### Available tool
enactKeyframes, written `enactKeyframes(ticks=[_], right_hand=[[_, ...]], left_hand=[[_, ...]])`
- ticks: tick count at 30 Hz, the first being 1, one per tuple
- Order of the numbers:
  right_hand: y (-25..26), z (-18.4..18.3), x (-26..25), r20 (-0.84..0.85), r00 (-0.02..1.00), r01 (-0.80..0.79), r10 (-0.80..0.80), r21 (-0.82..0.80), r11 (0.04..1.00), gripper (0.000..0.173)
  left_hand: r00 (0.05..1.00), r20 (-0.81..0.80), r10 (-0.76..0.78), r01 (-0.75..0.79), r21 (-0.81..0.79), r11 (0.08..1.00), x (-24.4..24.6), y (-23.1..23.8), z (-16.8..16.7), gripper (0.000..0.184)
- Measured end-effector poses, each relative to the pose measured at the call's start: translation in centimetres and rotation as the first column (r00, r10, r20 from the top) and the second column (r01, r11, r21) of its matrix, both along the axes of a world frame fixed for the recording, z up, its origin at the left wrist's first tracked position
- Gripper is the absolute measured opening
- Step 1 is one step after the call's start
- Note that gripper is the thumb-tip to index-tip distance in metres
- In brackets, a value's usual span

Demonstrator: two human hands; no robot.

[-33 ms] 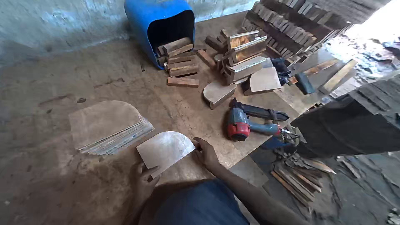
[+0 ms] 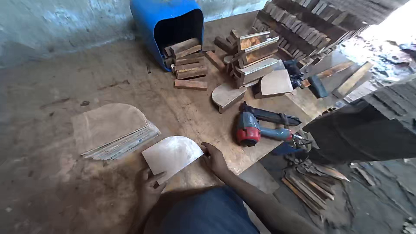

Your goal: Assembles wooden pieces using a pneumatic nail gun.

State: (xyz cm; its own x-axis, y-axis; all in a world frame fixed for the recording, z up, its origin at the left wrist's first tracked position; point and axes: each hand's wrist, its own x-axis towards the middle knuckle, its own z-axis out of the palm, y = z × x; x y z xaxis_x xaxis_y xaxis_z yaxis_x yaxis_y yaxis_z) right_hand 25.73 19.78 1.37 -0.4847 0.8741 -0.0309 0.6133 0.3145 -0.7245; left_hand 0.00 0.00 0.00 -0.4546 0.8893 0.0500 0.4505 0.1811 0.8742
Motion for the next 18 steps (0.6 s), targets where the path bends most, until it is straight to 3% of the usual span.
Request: enactKeyframes(ticks=[4,7,13,16,18], right_hand=[[1.1,0.1,0.3,-0.042,0.999,-0.031,0.029,-0.033,0.999,0.056],[2.0,0.2,0.2,-0.077,0.996,-0.058,0.052,-0.079,0.995,0.06],[2.3,0.6,-0.3,0.054,0.994,-0.088,0.091,-0.067,0.994,0.061],[3.1,2.6,1.3,0.073,0.965,-0.245,0.253,-0.102,0.964,0.061],[4.8,5.0,4.7,0.084,0.958,-0.273,0.275,-0.027,0.962,0.053]], left_hand=[[0.999,0.036,0.003,-0.004,0.026,1.0,0.2,0.3,0.3,0.035],[0.999,0.051,0.017,-0.015,-0.039,0.999,0.3,0.3,1.0,0.034],[0.997,0.073,0.031,-0.032,0.016,0.999,0.6,0.6,0.9,0.035],[0.997,0.074,0.037,-0.038,0.005,0.999,0.8,0.7,1.0,0.035],[0.994,0.097,0.055,-0.056,0.007,0.998,0.8,0.7,1.0,0.035]])
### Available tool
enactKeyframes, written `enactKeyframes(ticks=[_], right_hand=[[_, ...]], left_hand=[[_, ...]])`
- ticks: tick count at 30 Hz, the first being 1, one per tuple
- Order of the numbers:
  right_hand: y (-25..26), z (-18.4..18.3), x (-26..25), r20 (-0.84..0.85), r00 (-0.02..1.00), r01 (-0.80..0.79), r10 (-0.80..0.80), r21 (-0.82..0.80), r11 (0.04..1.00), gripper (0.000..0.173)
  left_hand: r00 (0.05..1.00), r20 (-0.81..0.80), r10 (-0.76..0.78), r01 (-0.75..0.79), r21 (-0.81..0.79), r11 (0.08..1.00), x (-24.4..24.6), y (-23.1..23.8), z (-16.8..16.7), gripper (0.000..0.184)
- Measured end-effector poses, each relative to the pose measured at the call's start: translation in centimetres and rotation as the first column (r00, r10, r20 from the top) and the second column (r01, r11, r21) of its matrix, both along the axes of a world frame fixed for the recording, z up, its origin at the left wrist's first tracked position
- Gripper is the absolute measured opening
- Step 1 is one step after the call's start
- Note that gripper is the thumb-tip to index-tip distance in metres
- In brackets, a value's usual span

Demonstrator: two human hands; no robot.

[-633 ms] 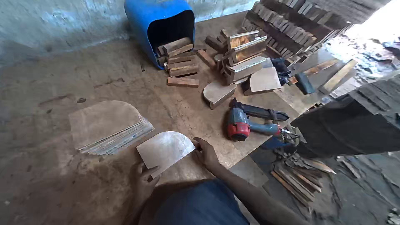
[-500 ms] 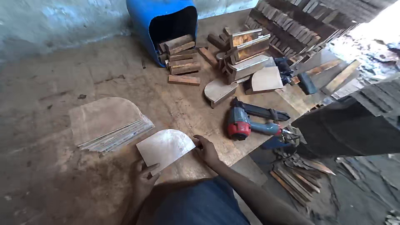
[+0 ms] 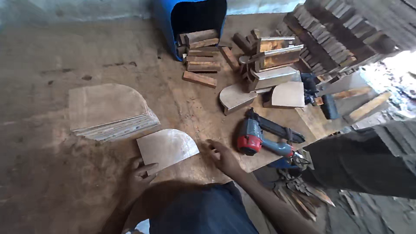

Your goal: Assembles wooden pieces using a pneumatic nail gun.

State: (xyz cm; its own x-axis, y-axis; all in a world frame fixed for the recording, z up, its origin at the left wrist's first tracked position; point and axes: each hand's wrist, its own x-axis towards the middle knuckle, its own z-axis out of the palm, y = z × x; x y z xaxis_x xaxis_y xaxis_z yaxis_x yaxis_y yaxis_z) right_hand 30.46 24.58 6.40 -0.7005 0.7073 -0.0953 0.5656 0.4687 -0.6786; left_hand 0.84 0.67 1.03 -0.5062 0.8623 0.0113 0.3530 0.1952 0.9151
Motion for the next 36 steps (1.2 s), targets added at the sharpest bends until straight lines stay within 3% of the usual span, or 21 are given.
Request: enactKeyframes(ticks=[2,4,6,9,12,15,17,19,21,24,27,32,36], right_hand=[[3.0,1.9,5.2,-0.008,0.993,0.121,-0.122,0.207,0.971,0.042],[6.6,3.1,11.0,0.106,0.95,0.247,-0.295,0.327,0.912,0.045],[10.1,1.6,15.9,0.3,0.872,0.297,-0.387,0.304,0.905,0.071],[13.9,-2.7,18.3,0.481,0.825,0.198,-0.296,0.246,0.949,0.1],[15.8,-4.3,17.3,0.584,0.767,0.121,-0.267,0.277,0.953,0.1],[16.9,-2.5,16.0,0.684,0.7,0.102,-0.205,0.189,0.977,0.081],[16.4,0.5,15.1,0.649,0.745,0.1,-0.154,0.12,0.988,0.075],[14.5,4.7,13.5,0.496,0.864,0.08,-0.087,0.035,0.996,0.058],[12.0,9.3,11.4,0.416,0.909,0.057,-0.019,-0.079,0.995,0.038],[7.0,15.1,7.0,0.34,0.94,0.085,0.027,-0.31,0.947,0.022],[1.8,18.8,1.7,0.41,0.912,0.211,-0.013,-0.443,0.871,0.014],[-0.2,16.6,-0.3,0.409,0.907,0.093,0.101,-0.429,0.898,0.018],[-1.0,15.7,-1.7,0.535,0.84,0.163,0.094,-0.413,0.896,0.016]], left_hand=[[1.0,-0.029,0.007,-0.007,-0.021,1.0,-0.1,0.1,0.1,0.035],[0.997,-0.073,0.006,-0.009,-0.048,0.999,0.1,0.0,0.5,0.031],[0.995,-0.099,0.007,-0.011,-0.04,0.999,-0.1,0.0,0.1,0.031],[0.995,-0.099,0.009,-0.01,-0.01,1.0,-0.6,-0.1,-1.0,0.03],[1.0,-0.015,0.025,-0.026,-0.048,0.998,-0.1,-0.1,-1.0,0.028],[1.0,-0.001,0.017,-0.017,-0.009,1.0,-0.2,0.0,-0.4,0.027],[1.0,0.005,0.003,-0.003,0.017,1.0,-0.1,0.1,-0.1,0.027],[1.0,-0.015,0.005,-0.004,0.039,0.999,-0.1,0.1,-0.2,0.03],[1.0,0.012,0.0,0.0,0.037,0.999,0.0,-0.1,-0.6,0.034],[1.0,-0.007,0.007,-0.007,0.049,0.999,0.0,-0.2,-0.8,0.036],[1.0,-0.023,0.008,-0.007,0.045,0.999,0.1,-0.2,-0.5,0.034],[0.997,-0.081,-0.003,-0.001,-0.04,0.999,-0.3,-0.4,-0.4,0.035],[0.994,-0.111,-0.008,0.003,-0.046,0.999,-0.7,-0.2,-1.8,0.035]])
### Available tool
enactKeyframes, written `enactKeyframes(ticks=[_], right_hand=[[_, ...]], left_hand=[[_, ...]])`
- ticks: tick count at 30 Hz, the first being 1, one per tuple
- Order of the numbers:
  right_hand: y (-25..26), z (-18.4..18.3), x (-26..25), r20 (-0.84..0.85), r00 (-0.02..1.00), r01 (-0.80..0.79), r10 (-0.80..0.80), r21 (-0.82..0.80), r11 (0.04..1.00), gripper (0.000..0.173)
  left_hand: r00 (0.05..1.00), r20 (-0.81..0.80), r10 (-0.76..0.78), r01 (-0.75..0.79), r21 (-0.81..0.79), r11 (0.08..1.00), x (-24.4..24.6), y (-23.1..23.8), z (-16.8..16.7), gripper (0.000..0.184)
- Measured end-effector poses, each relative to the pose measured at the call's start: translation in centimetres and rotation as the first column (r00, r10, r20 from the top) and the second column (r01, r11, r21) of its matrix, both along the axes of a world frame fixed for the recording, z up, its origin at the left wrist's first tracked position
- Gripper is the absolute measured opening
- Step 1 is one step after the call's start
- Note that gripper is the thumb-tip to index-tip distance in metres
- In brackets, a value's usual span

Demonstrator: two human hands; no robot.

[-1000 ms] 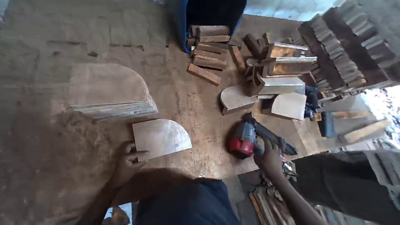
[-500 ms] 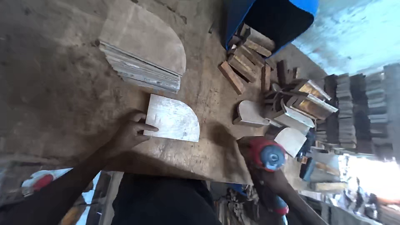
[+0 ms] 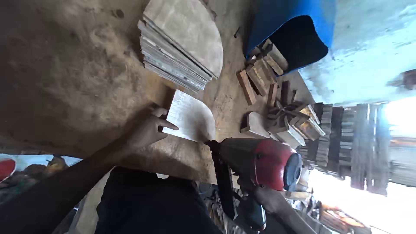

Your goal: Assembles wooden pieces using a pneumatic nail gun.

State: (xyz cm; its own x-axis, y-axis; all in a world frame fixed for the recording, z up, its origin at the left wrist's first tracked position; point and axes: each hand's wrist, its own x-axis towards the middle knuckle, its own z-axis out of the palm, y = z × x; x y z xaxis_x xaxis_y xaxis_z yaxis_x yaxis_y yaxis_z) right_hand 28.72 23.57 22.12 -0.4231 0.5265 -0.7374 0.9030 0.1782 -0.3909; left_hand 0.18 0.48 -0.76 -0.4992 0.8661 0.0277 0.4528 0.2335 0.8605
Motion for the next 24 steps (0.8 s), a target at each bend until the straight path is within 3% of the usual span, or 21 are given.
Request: enactKeyframes(ticks=[2,5,8,11,14,17,19,21,24], right_hand=[[-0.9,-0.1,-0.3,-0.004,0.999,0.041,-0.04,0.013,0.999,0.011],[-1.2,-0.2,0.1,0.043,0.999,-0.031,0.029,0.049,0.998,0.013],[-0.7,0.3,0.6,-0.082,0.996,-0.034,0.038,0.055,0.998,0.014],[-2.1,2.3,-0.4,-0.114,0.991,-0.059,0.067,0.076,0.995,0.021],[-2.9,3.0,-0.5,0.011,0.985,-0.175,0.175,0.052,0.983,0.014],[-2.8,1.0,0.6,-0.088,0.96,-0.261,0.267,0.075,0.962,0.026],[-4.3,1.8,-2.8,0.028,0.95,-0.312,0.311,0.064,0.948,0.04],[-5.0,2.0,-5.5,0.199,0.892,-0.423,0.405,0.06,0.904,0.04],[-3.1,-0.4,-3.7,-0.006,0.897,-0.439,0.443,0.12,0.891,0.037]], left_hand=[[1.0,0.02,-0.018,0.018,-0.005,1.0,-0.1,0.0,0.1,0.038],[0.999,0.006,-0.033,0.033,-0.036,0.999,-0.1,0.0,0.8,0.038],[0.997,0.07,-0.015,0.019,-0.06,0.998,-0.1,0.0,2.0,0.035],[1.0,0.007,0.016,-0.016,-0.026,1.0,0.0,0.2,0.8,0.034],[1.0,-0.008,0.021,-0.021,0.01,1.0,0.2,0.0,0.4,0.034],[1.0,-0.027,0.01,-0.011,-0.004,1.0,0.2,0.1,0.2,0.025],[0.996,-0.085,0.015,-0.017,-0.027,0.999,0.0,0.1,0.1,0.02],[0.997,-0.077,0.013,-0.018,-0.059,0.998,0.0,0.0,0.6,0.023],[1.0,-0.006,0.01,-0.01,-0.087,0.996,0.3,0.0,0.7,0.026]])
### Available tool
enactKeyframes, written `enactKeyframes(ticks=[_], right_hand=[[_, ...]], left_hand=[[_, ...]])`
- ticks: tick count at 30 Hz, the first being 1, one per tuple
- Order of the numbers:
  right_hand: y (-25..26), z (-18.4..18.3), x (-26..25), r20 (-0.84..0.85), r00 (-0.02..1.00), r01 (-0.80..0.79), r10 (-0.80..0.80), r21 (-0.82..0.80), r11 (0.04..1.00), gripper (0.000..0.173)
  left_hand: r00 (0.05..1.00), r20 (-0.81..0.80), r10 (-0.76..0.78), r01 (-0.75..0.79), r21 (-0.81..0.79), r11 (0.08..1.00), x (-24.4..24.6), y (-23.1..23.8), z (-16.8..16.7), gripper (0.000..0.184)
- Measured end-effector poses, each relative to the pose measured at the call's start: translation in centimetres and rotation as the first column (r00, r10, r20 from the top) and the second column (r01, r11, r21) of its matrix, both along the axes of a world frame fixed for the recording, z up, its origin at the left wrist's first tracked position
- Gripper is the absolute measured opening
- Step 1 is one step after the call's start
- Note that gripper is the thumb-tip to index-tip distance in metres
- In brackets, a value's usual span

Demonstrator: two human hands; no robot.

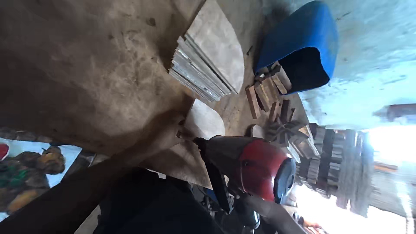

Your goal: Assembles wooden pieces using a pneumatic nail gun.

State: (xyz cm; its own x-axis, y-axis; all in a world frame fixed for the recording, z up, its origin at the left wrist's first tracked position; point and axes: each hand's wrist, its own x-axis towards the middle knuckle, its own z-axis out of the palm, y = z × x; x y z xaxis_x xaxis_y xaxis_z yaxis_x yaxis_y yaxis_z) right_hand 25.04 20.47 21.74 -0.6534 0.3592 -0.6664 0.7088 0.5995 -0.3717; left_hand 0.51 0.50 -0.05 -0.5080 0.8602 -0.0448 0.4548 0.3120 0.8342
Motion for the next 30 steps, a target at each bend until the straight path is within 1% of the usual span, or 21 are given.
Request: enactKeyframes(ticks=[1,2,4,5,6,7,9,10,11,13,14,16,18,20,21,23,24,26,28,30], right_hand=[[0.7,-0.7,0.9,-0.073,0.997,0.001,-0.005,-0.056,0.998,0.034],[0.9,-0.7,1.1,-0.109,0.994,0.018,-0.028,-0.092,0.996,0.03],[-0.8,0.8,-1.3,0.012,0.99,0.139,-0.139,-0.09,0.986,0.016],[-1.2,1.0,-2.1,0.08,0.978,0.197,-0.19,-0.09,0.976,0.014],[-1.5,0.9,-2.5,0.111,0.971,0.22,-0.21,-0.083,0.972,0.015],[-1.7,0.5,-2.5,0.122,0.975,0.198,-0.188,-0.074,0.977,0.018],[-0.6,-0.5,-0.5,0.067,0.991,0.117,-0.112,-0.08,0.99,0.028],[-0.2,-0.4,-0.1,0.05,0.994,0.103,-0.099,-0.086,0.991,0.029],[-0.4,0.6,-1.2,0.103,0.988,0.124,-0.115,-0.093,0.988,0.028],[-1.0,2.6,-2.5,0.19,0.975,0.119,-0.12,0.017,0.993,0.021],[-1.0,3.2,-2.2,0.184,0.976,0.116,-0.12,0.035,0.993,0.023],[-1.0,4.2,-0.5,0.149,0.983,0.097,-0.107,0.071,0.993,0.04],[-0.2,4.0,2.3,0.102,0.991,0.071,-0.091,0.185,0.98,0.047],[1.2,2.0,5.1,-0.005,0.996,0.091,-0.092,0.222,0.971,0.051],[2.2,0.6,6.3,0.008,0.995,0.09,-0.094,0.239,0.967,0.052],[3.7,-2.2,8.2,0.133,0.986,0.045,-0.099,0.36,0.932,0.049],[4.6,-4.4,9.5,0.199,0.971,0.023,-0.129,0.459,0.888,0.05],[6.0,-8.3,11.5,0.277,0.938,0.008,-0.208,0.582,0.813,0.06],[7.4,-11.2,12.9,0.236,0.937,0.064,-0.259,0.612,0.788,0.076],[8.7,-13.2,13.3,0.149,0.942,0.161,-0.3,0.585,0.795,0.078]], left_hand=[[1.0,0.0,0.003,-0.003,-0.007,1.0,0.1,0.0,0.1,0.025],[1.0,0.011,0.0,0.0,0.004,1.0,0.1,0.0,0.1,0.024],[0.999,0.045,-0.011,0.008,0.053,0.999,0.1,-0.2,0.3,0.021],[0.996,0.083,-0.03,0.026,0.049,0.998,0.0,-0.2,0.6,0.02],[0.991,0.124,-0.043,0.037,0.05,0.998,-0.1,-0.2,1.1,0.02],[0.987,0.151,-0.052,0.044,0.054,0.998,-0.2,-0.1,1.2,0.02],[0.99,0.138,-0.038,0.024,0.1,0.995,0.1,0.2,0.0,0.019],[0.988,0.154,-0.025,0.006,0.121,0.993,0.3,0.2,-0.2,0.017],[0.984,0.179,-0.018,-0.002,0.113,0.994,0.4,0.0,0.0,0.016],[0.98,0.2,-0.001,-0.015,0.082,0.997,0.6,-0.4,1.0,0.019],[0.979,0.203,0.006,-0.019,0.061,0.998,0.5,-0.5,1.4,0.021],[0.991,0.129,0.029,-0.039,0.07,0.997,0.7,-0.5,0.6,0.025],[0.986,0.157,0.059,-0.075,0.097,0.992,1.0,-0.5,0.6,0.031],[0.982,0.167,0.083,-0.101,0.099,0.99,0.9,-0.4,0.3,0.034],[0.983,0.161,0.091,-0.106,0.088,0.99,0.9,-0.2,0.2,0.035],[0.981,0.165,0.104,-0.117,0.068,0.991,0.9,0.0,-0.3,0.036],[0.982,0.158,0.102,-0.112,0.052,0.992,0.7,0.0,-0.4,0.037],[0.981,0.165,0.103,-0.117,0.074,0.99,0.7,0.0,-0.9,0.038],[0.978,0.173,0.121,-0.14,0.104,0.985,1.3,-0.3,-0.9,0.04],[0.982,0.13,0.136,-0.148,0.091,0.985,1.6,-0.6,-0.2,0.039]])
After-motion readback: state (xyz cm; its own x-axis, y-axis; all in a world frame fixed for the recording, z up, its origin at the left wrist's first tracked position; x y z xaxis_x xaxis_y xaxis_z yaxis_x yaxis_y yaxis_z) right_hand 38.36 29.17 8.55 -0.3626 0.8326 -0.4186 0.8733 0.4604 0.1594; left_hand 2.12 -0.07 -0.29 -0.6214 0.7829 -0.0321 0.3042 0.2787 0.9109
